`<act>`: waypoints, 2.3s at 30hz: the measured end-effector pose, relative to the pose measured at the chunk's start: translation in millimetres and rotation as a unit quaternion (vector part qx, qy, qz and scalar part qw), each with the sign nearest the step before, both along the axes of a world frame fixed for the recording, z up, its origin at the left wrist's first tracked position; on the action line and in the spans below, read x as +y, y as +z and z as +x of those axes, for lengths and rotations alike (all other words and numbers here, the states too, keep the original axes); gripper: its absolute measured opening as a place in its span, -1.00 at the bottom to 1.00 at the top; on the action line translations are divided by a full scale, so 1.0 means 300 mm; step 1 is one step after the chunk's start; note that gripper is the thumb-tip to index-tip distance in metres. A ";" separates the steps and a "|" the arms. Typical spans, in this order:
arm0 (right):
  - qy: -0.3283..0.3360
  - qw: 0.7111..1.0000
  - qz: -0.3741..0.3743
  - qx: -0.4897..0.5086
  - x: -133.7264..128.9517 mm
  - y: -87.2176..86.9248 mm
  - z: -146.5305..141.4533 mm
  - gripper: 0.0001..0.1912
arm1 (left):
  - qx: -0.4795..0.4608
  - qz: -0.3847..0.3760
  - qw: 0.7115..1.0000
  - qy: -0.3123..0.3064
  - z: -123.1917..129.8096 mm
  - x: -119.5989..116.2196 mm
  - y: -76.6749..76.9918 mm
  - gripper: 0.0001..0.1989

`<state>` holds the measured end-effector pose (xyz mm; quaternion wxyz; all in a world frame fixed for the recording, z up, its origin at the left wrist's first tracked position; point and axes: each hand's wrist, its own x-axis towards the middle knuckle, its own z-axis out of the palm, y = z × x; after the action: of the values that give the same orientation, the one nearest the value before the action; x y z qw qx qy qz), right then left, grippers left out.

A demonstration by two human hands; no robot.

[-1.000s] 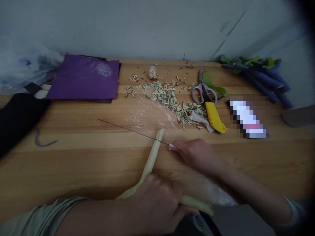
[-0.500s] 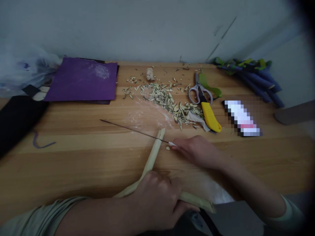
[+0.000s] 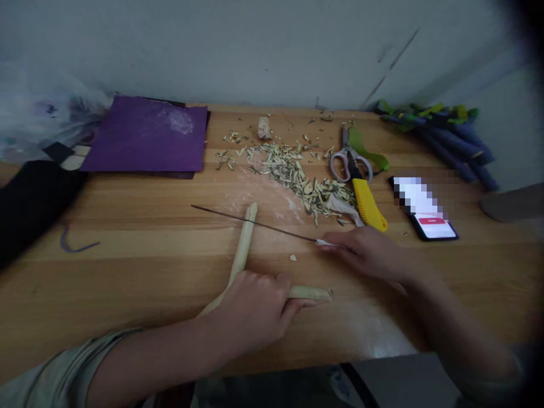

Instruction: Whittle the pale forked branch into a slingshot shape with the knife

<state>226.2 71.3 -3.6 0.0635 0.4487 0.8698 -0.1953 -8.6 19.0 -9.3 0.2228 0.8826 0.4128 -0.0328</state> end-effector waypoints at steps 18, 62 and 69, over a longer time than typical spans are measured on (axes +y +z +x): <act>-0.003 0.996 0.081 -0.046 -0.025 0.000 -0.075 -0.71 | 0.045 -0.038 0.998 0.027 0.035 -0.005 0.018 -0.56; -0.006 0.997 0.065 -0.041 -0.080 -0.041 -0.174 -0.67 | -0.029 -0.081 0.993 -0.076 0.061 -0.097 0.012 -0.65; -0.017 0.999 -0.046 0.017 -0.024 0.018 -0.044 -0.61 | -0.007 -0.054 0.998 -0.017 0.035 -0.064 0.011 -0.59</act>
<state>213.1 64.2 1.8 0.0660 0.4568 0.8531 -0.2433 2.0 -0.1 -6.1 0.2724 0.8764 0.3935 -0.0529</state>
